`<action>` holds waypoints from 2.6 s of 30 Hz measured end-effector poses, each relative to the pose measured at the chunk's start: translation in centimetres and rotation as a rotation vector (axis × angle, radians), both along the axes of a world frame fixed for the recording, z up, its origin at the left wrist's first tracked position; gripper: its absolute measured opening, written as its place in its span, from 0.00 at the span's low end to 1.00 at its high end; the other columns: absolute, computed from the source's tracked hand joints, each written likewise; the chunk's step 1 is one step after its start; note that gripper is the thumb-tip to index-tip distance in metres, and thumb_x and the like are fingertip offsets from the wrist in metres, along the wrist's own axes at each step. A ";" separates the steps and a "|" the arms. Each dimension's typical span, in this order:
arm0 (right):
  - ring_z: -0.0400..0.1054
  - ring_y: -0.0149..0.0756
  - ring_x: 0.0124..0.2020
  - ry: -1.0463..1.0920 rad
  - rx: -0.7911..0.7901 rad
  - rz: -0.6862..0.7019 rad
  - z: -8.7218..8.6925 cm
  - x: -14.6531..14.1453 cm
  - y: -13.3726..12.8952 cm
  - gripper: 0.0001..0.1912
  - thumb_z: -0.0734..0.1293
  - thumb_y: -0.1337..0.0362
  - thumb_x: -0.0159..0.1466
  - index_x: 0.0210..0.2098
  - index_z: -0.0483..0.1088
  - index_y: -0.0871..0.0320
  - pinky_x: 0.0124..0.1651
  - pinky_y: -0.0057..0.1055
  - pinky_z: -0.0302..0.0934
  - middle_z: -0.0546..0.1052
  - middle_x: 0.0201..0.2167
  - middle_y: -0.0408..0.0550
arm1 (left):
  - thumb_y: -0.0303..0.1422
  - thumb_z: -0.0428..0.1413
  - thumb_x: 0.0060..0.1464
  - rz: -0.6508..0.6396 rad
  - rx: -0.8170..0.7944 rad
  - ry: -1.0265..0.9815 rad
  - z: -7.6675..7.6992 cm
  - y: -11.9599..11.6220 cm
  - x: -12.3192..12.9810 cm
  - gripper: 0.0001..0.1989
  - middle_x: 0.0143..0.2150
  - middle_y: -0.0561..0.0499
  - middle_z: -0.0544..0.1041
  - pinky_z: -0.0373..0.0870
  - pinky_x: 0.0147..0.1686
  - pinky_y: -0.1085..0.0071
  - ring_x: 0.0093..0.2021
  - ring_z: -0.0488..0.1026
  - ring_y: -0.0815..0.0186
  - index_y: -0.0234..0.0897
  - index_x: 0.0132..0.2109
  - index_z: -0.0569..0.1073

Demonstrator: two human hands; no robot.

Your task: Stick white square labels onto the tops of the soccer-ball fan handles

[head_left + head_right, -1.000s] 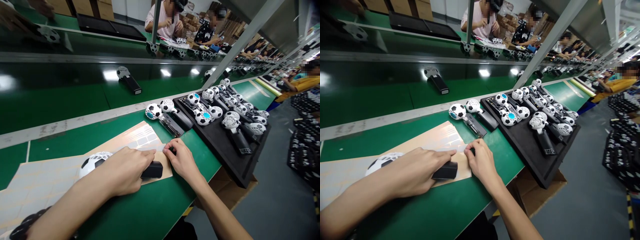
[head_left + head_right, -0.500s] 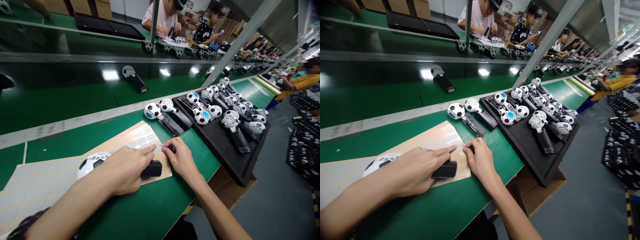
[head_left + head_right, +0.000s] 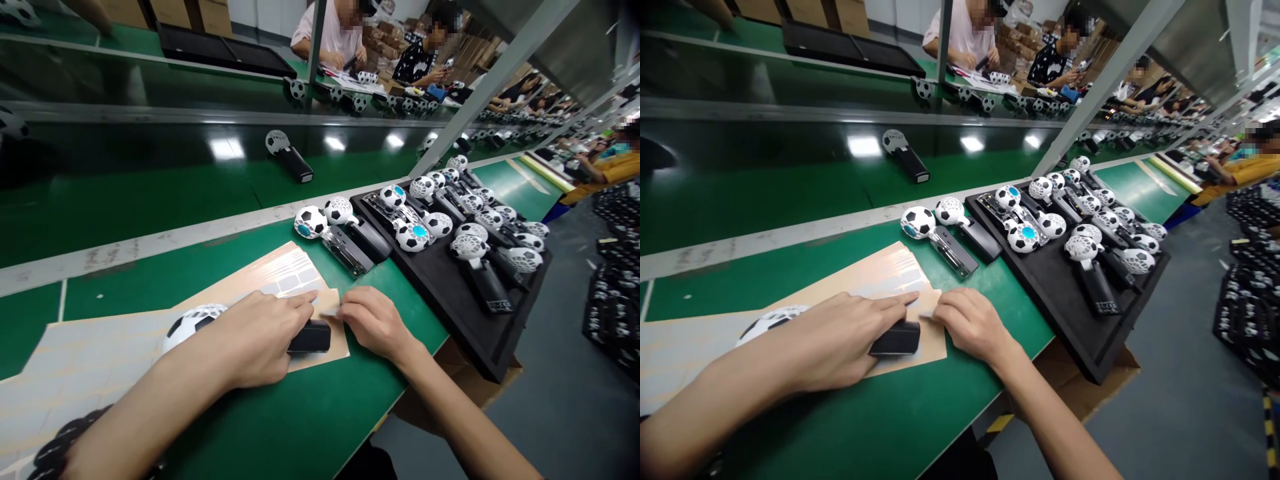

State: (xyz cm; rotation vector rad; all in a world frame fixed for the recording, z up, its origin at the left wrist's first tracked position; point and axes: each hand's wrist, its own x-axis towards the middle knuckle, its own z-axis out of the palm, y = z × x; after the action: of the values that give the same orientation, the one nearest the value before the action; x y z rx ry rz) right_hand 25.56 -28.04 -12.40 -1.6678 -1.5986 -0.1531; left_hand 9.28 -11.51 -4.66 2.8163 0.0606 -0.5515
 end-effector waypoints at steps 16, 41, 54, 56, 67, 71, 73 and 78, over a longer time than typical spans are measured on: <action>0.73 0.23 0.22 1.002 -0.038 0.449 16.9 -9.6 15.3 0.05 0.74 0.67 0.61 0.28 0.78 0.55 0.27 0.14 0.69 0.78 0.22 0.36 | 0.27 0.62 0.48 0.589 -0.066 -1.515 3.8 8.7 -8.3 0.15 0.34 0.53 0.80 0.72 0.25 0.77 0.27 0.76 0.70 0.38 0.45 0.74; 0.72 0.24 0.19 0.871 -0.114 0.443 16.5 -10.9 14.3 0.07 0.74 0.69 0.61 0.27 0.79 0.52 0.21 0.14 0.68 0.77 0.20 0.36 | 0.34 0.61 0.53 0.296 0.188 -1.382 5.4 8.1 -9.4 0.12 0.36 0.50 0.82 0.75 0.32 0.74 0.31 0.80 0.67 0.38 0.44 0.72; 0.70 0.29 0.18 0.670 -0.076 0.424 17.0 -11.0 13.8 0.09 0.71 0.65 0.65 0.27 0.79 0.51 0.20 0.23 0.67 0.77 0.21 0.39 | 0.32 0.59 0.52 0.319 0.180 -1.341 5.5 8.1 -9.6 0.13 0.36 0.49 0.82 0.76 0.30 0.68 0.31 0.80 0.63 0.42 0.46 0.71; 0.71 0.32 0.21 0.506 -0.038 0.404 17.2 -10.8 13.6 0.12 0.68 0.63 0.67 0.28 0.79 0.50 0.23 0.27 0.68 0.76 0.20 0.40 | 0.33 0.59 0.53 0.308 0.181 -1.332 5.4 8.3 -9.7 0.13 0.37 0.48 0.83 0.77 0.31 0.68 0.32 0.81 0.63 0.41 0.47 0.71; 0.69 0.32 0.23 0.756 -0.319 0.560 14.8 -10.9 15.9 0.19 0.74 0.56 0.62 0.50 0.69 0.50 0.21 0.25 0.64 0.73 0.27 0.39 | 0.36 0.62 0.55 0.259 0.008 -1.440 4.8 8.6 -9.6 0.12 0.34 0.49 0.82 0.76 0.27 0.72 0.29 0.80 0.64 0.40 0.46 0.73; 0.69 0.31 0.22 0.910 -0.432 0.823 13.2 -10.0 17.8 0.16 0.67 0.57 0.68 0.54 0.68 0.52 0.24 0.28 0.68 0.69 0.24 0.36 | 0.36 0.64 0.54 0.243 -0.010 -1.340 4.4 9.2 -10.4 0.14 0.31 0.51 0.82 0.74 0.25 0.74 0.24 0.78 0.66 0.41 0.47 0.74; 0.70 0.31 0.22 0.803 -0.414 0.735 12.3 -9.1 19.0 0.13 0.64 0.58 0.70 0.52 0.68 0.54 0.26 0.29 0.69 0.70 0.24 0.36 | 0.43 0.65 0.55 0.275 -0.017 -1.266 3.3 11.0 -10.7 0.17 0.31 0.49 0.83 0.75 0.26 0.75 0.25 0.78 0.67 0.39 0.46 0.75; 0.68 0.34 0.27 0.553 -0.290 0.440 11.3 -7.4 19.7 0.08 0.63 0.61 0.70 0.41 0.72 0.56 0.30 0.30 0.64 0.71 0.24 0.40 | 0.47 0.64 0.57 0.615 0.280 -1.048 0.0 19.7 -11.1 0.21 0.50 0.39 0.82 0.75 0.56 0.57 0.53 0.79 0.53 0.36 0.49 0.76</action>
State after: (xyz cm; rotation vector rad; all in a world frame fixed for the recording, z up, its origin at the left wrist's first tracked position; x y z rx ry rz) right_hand 18.15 -8.37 -1.06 -1.3507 -1.5459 0.7313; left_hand -1.86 8.24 -4.66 2.7280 0.7799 1.1104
